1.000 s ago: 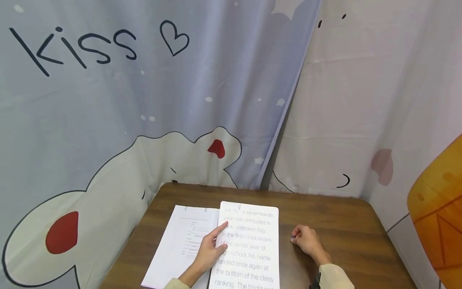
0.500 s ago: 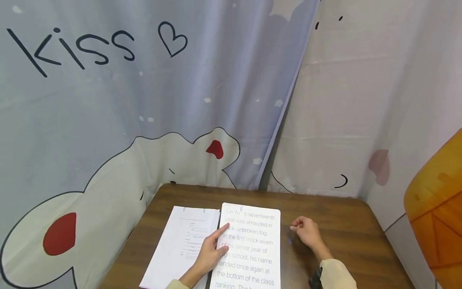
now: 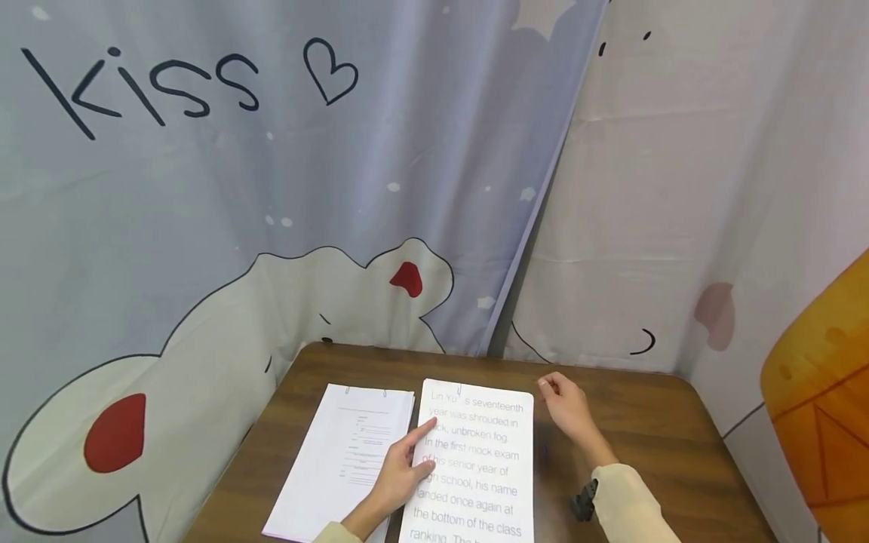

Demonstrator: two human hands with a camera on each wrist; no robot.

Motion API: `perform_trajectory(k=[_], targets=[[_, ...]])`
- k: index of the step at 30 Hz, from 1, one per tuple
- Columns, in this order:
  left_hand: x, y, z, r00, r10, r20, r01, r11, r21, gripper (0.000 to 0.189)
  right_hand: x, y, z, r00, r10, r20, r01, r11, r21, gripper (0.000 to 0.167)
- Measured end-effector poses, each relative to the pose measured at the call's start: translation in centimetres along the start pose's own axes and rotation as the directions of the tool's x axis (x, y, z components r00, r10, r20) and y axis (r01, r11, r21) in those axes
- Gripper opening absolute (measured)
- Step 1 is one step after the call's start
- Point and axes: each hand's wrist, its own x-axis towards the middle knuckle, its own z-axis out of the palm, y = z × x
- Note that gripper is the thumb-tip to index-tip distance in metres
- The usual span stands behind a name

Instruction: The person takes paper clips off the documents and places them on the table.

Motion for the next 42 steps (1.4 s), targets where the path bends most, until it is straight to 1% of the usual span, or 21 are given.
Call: perform_trajectory(k=[3,6,9,13,16,20,27,30,34,38,42], targets=[[0.0,0.2,0.0,1.0,0.003,-0.003,-0.003,1.0,-0.003,0.078,0.6,-1.5,0.5,0.998,-0.061,-0.01,0.061,0.998,0.004,0.026],[0.0,0.2,0.2,1.0,0.021,0.009,-0.021,1.0,-0.018,0.078,1.0,-2.9,1.2,0.992,-0.125,0.005,0.125,0.992,0.011,0.022],[-0.1,0.2,0.5,0.999,0.03,0.02,-0.029,0.999,-0.031,0.079,1.3,-3.9,2.0,0.986,-0.162,0.035,0.161,0.987,0.027,0.021],[-0.2,0.2,1.0,1.0,0.002,0.019,-0.001,0.999,-0.046,0.081,1.3,-4.7,3.2,0.973,-0.213,0.086,0.209,0.976,0.052,0.021],[-0.2,0.3,1.3,1.0,-0.016,0.013,0.017,0.998,-0.055,0.083,1.3,-5.1,4.1,0.964,-0.237,0.123,0.231,0.971,0.06,0.02],[-0.3,0.5,1.6,1.0,-0.009,0.01,0.009,0.998,-0.057,0.085,1.2,-5.7,4.9,0.96,-0.231,0.161,0.223,0.973,0.064,0.02],[-0.2,0.7,2.1,1.0,0.009,0.017,-0.008,0.998,-0.055,0.086,1.2,-6.5,5.7,0.955,-0.224,0.194,0.218,0.975,0.051,0.021],[-0.2,0.8,2.3,1.0,0.01,0.025,-0.009,0.998,-0.059,0.087,1.2,-6.6,5.9,0.957,-0.2,0.211,0.198,0.98,0.033,0.018],[-0.1,1.0,2.4,1.0,0.006,0.029,-0.004,0.998,-0.062,0.089,1.2,-6.7,6.0,0.963,-0.174,0.205,0.175,0.985,0.013,0.012],[-0.1,1.3,2.5,1.0,-0.011,0.026,0.012,0.998,-0.061,0.09,1.2,-6.9,6.1,0.962,-0.185,0.201,0.182,0.983,0.034,0.011],[-0.2,1.4,2.6,1.0,-0.017,0.016,0.018,0.998,-0.062,0.09,1.0,-7.3,6.1,0.958,-0.183,0.22,0.171,0.983,0.07,0.011]])
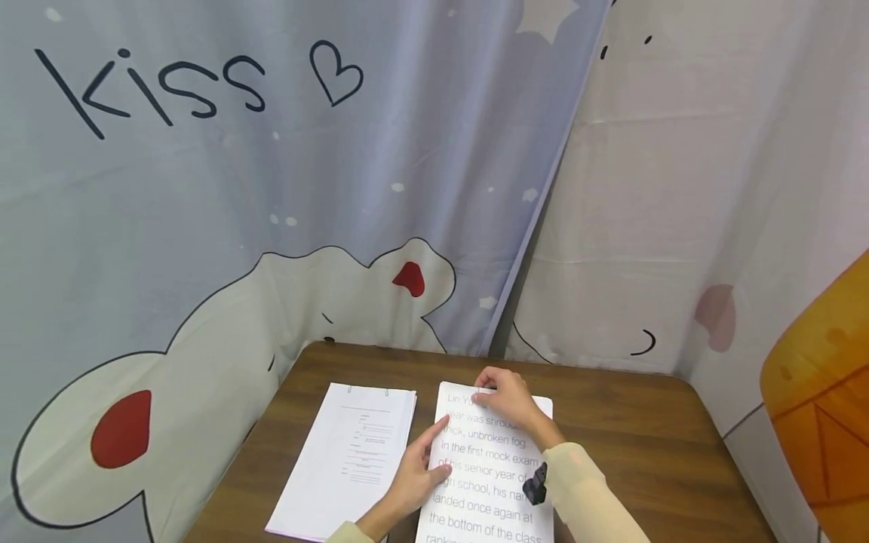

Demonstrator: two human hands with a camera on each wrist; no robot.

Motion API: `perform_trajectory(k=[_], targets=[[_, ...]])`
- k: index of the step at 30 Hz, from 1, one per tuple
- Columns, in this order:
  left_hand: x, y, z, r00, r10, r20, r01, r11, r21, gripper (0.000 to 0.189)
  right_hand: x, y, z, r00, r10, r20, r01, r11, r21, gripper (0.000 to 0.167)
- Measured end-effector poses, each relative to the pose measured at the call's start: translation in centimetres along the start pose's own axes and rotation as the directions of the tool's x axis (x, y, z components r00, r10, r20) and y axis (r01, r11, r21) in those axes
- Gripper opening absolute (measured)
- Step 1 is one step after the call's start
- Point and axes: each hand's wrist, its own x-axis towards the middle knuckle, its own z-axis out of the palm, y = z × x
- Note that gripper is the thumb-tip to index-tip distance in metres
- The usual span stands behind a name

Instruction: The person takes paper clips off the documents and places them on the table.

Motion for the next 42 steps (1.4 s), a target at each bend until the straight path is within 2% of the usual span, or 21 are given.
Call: perform_trajectory(k=[6,18,24,32,42], targets=[[-0.3,-0.1,0.2,1.0,-0.008,0.003,0.008,1.0,-0.008,0.09,-0.4,-0.6,-0.1,0.999,0.005,0.034,-0.005,1.0,0.004,0.012],[-0.5,0.1,0.4,1.0,0.003,0.002,-0.003,1.0,-0.009,0.09,-0.7,-0.2,-0.1,0.996,-0.071,0.053,0.069,0.997,0.032,0.012],[-0.7,-0.3,0.6,1.0,0.027,-0.001,-0.027,1.0,0.002,0.091,-0.5,0.0,-0.2,0.998,-0.049,0.037,0.046,0.997,0.062,0.011],[-0.9,-0.6,0.9,1.0,-0.027,-0.01,0.027,1.0,0.008,0.093,-0.4,-0.2,-0.9,0.999,-0.04,0.009,0.039,0.993,0.108,0.009],[-0.9,-0.5,0.9,1.0,0.002,-0.003,-0.002,1.0,0.004,0.093,-0.4,0.1,-1.4,1.0,0.01,-0.026,-0.007,0.993,0.114,0.014]])
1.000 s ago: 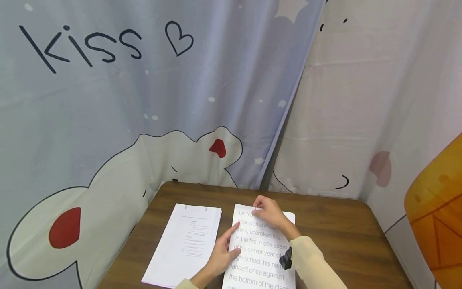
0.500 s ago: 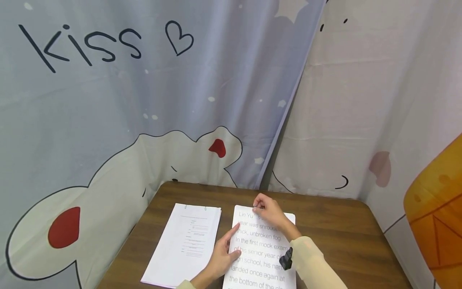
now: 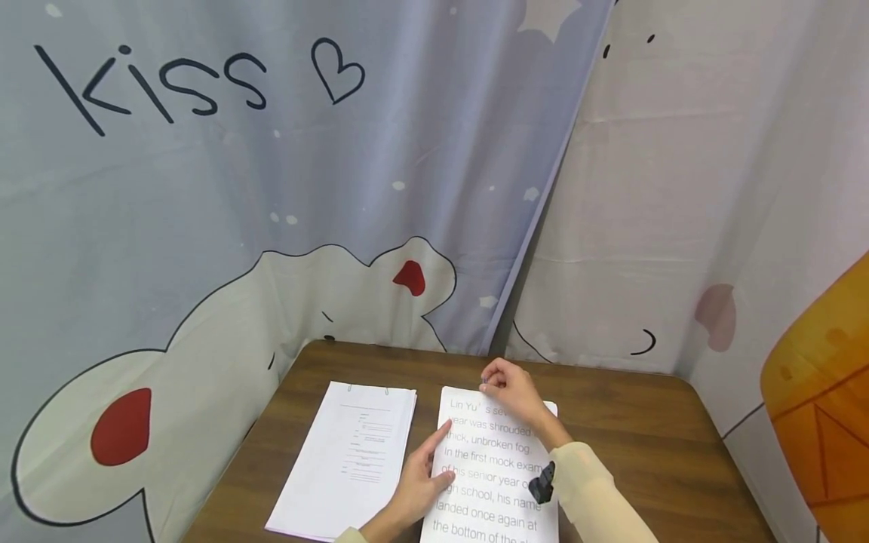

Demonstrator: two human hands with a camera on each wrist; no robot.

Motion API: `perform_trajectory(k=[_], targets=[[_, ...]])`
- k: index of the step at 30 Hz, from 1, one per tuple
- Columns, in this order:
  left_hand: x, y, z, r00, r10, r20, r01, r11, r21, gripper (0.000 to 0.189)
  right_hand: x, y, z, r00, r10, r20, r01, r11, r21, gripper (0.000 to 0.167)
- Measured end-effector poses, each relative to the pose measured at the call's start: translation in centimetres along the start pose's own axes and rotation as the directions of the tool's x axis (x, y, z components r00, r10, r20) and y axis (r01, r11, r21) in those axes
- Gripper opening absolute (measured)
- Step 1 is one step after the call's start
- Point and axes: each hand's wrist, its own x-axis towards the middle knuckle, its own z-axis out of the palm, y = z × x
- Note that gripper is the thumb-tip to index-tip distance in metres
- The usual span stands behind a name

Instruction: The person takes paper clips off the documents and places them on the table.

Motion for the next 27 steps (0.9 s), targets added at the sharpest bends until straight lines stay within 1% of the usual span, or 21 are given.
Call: perform_trajectory(k=[4,7,14,20,27], targets=[[0.1,0.1,-0.2,1.0,0.005,-0.013,-0.005,1.0,-0.002,0.093,-0.1,0.0,-0.5,0.999,0.014,-0.031,-0.014,1.0,0.007,0.016],[0.1,0.3,-0.3,1.0,-0.001,-0.025,0.001,1.0,0.001,0.093,-0.2,0.2,-0.9,0.999,0.003,-0.04,-0.002,1.0,0.02,0.018],[0.2,0.5,-1.1,1.0,-0.003,-0.009,0.003,1.0,-0.018,0.094,-0.5,0.7,-2.1,0.998,0.006,-0.063,-0.005,1.0,0.011,0.02],[0.3,0.1,-1.6,1.0,-0.009,-0.008,0.008,1.0,-0.002,0.094,-1.0,1.4,-3.4,0.996,0.005,-0.086,-0.005,1.0,-0.001,0.018],[-0.1,-0.3,-2.5,1.0,-0.006,-0.018,0.007,1.0,0.016,0.094,-2.0,3.1,-4.8,0.994,0.006,-0.111,-0.006,1.0,0.0,0.019]])
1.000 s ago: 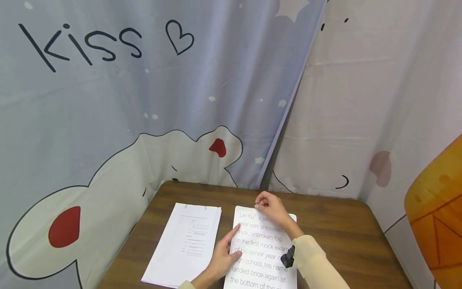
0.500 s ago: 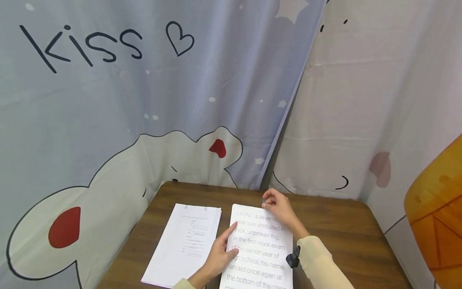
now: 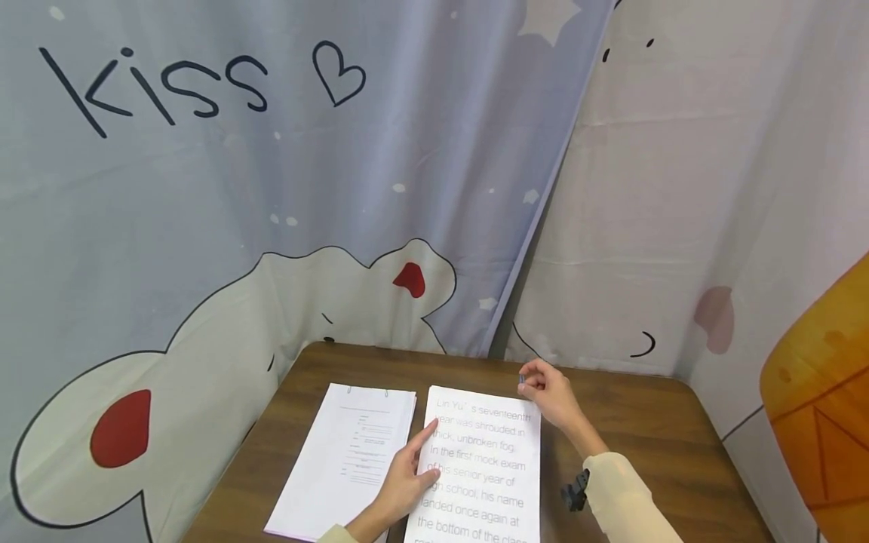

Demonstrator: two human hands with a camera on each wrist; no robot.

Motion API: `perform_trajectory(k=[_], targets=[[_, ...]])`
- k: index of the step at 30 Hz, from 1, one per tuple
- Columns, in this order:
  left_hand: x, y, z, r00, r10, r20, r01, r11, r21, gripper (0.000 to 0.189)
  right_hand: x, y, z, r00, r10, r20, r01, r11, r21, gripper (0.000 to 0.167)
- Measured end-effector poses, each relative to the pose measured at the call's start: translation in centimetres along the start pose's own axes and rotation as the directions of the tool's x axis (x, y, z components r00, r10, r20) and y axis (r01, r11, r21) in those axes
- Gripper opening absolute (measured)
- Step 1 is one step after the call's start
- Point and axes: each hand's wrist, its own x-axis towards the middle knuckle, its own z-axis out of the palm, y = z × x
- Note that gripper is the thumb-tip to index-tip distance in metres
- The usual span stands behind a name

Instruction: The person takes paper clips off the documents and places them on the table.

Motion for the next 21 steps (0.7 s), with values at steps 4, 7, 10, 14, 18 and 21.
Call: perform_trajectory(k=[4,7,10,14,18,21], targets=[[-0.1,0.1,-0.4,1.0,-0.005,-0.005,0.005,1.0,0.019,0.093,-0.6,1.1,-0.6,1.0,-0.007,-0.007,0.007,1.0,0.011,0.02],[-0.1,0.1,-0.6,1.0,-0.006,-0.006,0.006,0.999,0.032,0.092,-1.0,2.0,-1.1,1.0,-0.002,-0.006,0.002,1.0,0.01,0.021],[-0.1,-0.1,-0.7,1.0,-0.003,-0.007,0.003,0.999,0.039,0.092,-1.5,3.0,-1.6,1.0,0.012,-0.012,-0.012,1.0,0.002,0.021],[-0.1,-0.3,-0.8,1.0,0.007,-0.005,-0.007,0.999,0.049,0.092,-1.9,4.0,-2.3,0.999,0.037,-0.017,-0.037,0.999,-0.008,0.022],[-0.1,-0.3,-1.0,1.0,0.016,-0.002,-0.016,0.998,0.056,0.091,-2.4,5.2,-2.8,0.997,0.07,-0.024,-0.07,0.997,-0.027,0.02],[-0.1,-0.4,-1.1,1.0,0.013,-0.006,-0.013,0.998,0.06,0.091,-2.7,6.1,-3.0,0.995,0.093,-0.024,-0.094,0.994,-0.057,0.019]])
